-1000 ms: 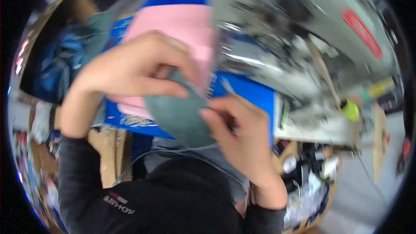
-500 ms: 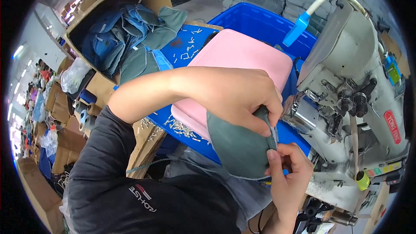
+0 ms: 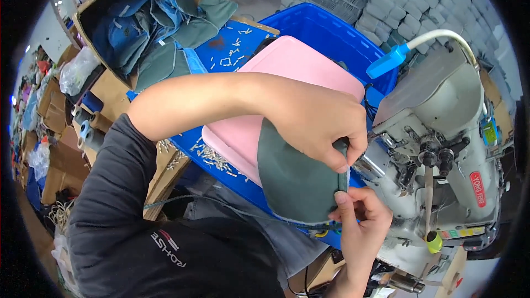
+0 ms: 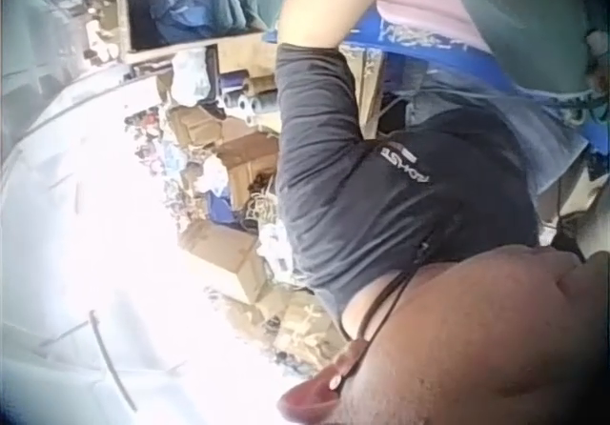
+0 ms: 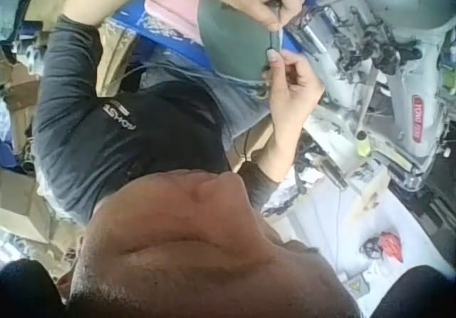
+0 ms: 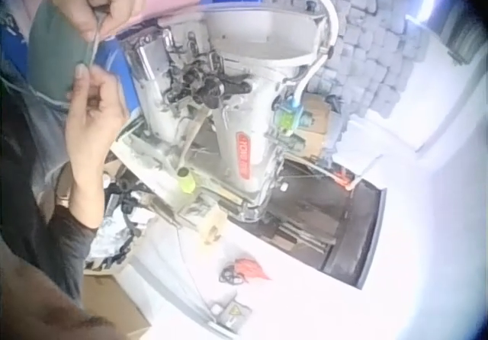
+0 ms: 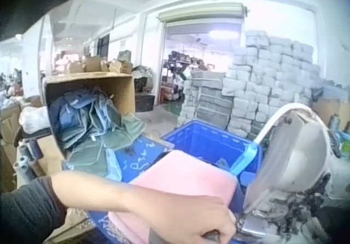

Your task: Sewing a fabric component onto a bag using an industrial sewing machine and trimming thread with scissors.

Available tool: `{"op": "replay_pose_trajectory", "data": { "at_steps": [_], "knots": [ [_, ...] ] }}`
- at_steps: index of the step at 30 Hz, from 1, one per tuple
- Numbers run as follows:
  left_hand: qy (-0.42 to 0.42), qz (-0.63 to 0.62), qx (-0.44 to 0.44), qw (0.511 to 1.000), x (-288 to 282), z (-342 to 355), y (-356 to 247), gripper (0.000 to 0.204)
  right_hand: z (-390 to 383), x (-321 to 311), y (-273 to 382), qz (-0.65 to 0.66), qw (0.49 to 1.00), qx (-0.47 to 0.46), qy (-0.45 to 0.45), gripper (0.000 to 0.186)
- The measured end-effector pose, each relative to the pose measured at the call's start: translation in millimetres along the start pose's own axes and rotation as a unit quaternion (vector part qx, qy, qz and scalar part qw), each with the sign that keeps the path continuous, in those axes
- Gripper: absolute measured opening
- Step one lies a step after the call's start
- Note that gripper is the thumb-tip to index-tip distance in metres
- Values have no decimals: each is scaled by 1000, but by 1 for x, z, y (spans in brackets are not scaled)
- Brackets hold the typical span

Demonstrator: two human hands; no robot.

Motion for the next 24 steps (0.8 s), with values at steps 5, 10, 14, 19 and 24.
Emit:
{"op": "replay_pose_trajectory", "data": {
  "at_steps": [5,10,14,19,24],
  "knots": [
    [41,-6,10,999,-3,9,8,11,9,-3,-1,-54,997,2,58,12],
    [91,-21,-37,995,-6,34,37,16,12,5,-28,79,992,92,46,18],
    [76,-58,-16,995,1,53,75,20,19,8,-47,142,981,129,12,21],
    [81,-48,-66,993,-2,67,87,23,29,5,-59,190,969,156,-12,18],
    [34,-77,-106,991,3,86,103,30,34,0,-69,200,965,163,-50,19]
  ]
}}
Point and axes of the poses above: each hand's wrist, its own z-axis towards the middle knuckle, its own x-axis out of the palm, y = z × x, the point moved 5 cm from there along z, towards the middle knuckle, and after that the axes turned 9 degrees about -x, right-handed, at the moved point
